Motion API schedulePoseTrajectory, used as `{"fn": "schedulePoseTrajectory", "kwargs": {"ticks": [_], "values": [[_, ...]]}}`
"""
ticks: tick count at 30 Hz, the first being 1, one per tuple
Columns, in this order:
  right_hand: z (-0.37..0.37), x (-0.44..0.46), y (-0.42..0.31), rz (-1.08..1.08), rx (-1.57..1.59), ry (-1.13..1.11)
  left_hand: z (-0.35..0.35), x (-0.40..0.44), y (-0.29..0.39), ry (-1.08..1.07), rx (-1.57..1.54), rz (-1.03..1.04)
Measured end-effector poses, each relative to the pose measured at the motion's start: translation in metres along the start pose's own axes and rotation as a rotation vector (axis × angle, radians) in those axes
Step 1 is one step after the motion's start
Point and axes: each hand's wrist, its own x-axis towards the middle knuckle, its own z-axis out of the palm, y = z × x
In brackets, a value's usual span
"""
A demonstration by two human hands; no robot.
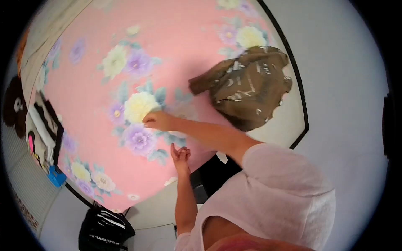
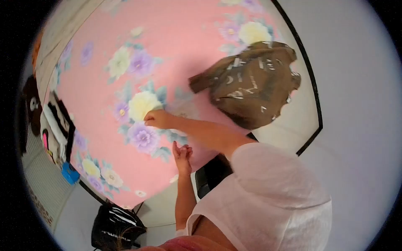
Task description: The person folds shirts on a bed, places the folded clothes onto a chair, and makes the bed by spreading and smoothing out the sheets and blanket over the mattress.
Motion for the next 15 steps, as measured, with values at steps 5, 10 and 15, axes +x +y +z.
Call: {"fn": "schedulePoseTrajectory", "kwargs": {"ticks": [5,10,15], "values": [[-0.202,-0.15,-0.036,-0.136,-0.482,0.555,0.079,0.024,0.031,-0.176,0.169,0.076],[-0.342,-0.261,0.031,0.003,-1.069,1.049,0.195,0.048,0.03,-0.21,0.327,-0.13],[-0.353,-0.255,0.032,0.121,-1.231,0.804,0.238,0.016,0.005,-0.148,0.093,-0.026]]}}
